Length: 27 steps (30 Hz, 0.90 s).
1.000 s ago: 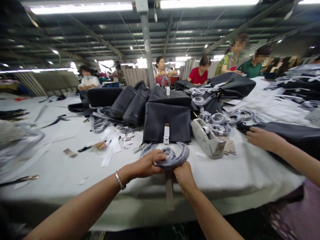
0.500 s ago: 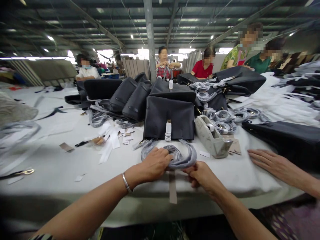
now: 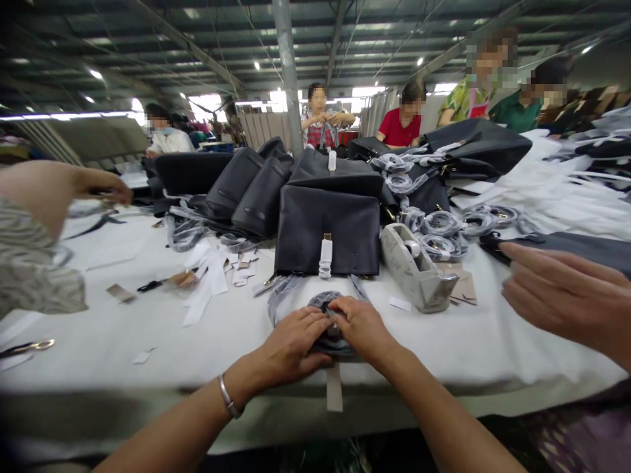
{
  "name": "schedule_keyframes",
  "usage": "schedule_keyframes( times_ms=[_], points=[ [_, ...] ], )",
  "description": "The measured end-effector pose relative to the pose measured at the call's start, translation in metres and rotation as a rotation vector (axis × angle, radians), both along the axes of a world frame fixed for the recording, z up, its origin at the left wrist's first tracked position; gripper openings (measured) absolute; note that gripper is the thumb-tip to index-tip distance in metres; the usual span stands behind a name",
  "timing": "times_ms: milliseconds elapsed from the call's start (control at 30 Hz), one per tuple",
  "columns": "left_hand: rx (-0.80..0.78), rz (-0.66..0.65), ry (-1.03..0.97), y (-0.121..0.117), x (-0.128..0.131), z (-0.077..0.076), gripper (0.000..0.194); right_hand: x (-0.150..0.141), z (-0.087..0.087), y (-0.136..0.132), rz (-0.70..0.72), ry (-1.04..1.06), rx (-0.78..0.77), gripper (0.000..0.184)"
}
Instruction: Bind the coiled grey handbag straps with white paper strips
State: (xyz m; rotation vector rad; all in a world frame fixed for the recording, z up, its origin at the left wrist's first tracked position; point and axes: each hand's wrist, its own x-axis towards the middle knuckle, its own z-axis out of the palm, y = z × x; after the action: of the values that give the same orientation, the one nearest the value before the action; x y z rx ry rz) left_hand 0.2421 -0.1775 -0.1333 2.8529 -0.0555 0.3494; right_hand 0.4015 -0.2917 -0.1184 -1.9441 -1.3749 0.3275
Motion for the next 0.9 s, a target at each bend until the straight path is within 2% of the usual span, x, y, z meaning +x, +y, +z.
schedule_keyframes(
  times_ms=[133, 267, 433, 567, 700, 800, 900],
  points=[
    [-0.079, 0.04, -0.07, 0.001, -0.002, -0.007, 0.041, 0.008, -0.011, -0.002, 0.03, 0.044, -0.009, 0.023],
    [-0.148, 0.113, -0.061, 0.002, 0.003, -0.008, 0.04, 0.011, -0.004, -0.006, 0.062, 0.068, -0.053, 0.022],
    [-0.162, 0.129, -0.024, 0.004, 0.007, -0.005, 0.038, 0.018, 0.002, 0.0, 0.166, 0.108, -0.096, 0.027],
    [-0.195, 0.124, -0.05, 0.003, 0.005, -0.009, 0.04, 0.021, 0.01, -0.004, 0.275, 0.167, -0.097, 0.031],
    [-0.198, 0.151, -0.11, 0.005, 0.006, -0.033, 0.055, 0.013, 0.009, -0.008, 0.276, 0.104, -0.092, 0.029],
    [-0.144, 0.138, -0.206, 0.015, 0.013, -0.055, 0.064, 0.013, -0.007, -0.004, 0.176, -0.108, -0.097, 0.022],
    [-0.061, 0.076, -0.276, 0.027, 0.02, -0.069, 0.054, 0.019, -0.028, -0.002, 0.151, -0.269, -0.031, 0.02]
  ],
)
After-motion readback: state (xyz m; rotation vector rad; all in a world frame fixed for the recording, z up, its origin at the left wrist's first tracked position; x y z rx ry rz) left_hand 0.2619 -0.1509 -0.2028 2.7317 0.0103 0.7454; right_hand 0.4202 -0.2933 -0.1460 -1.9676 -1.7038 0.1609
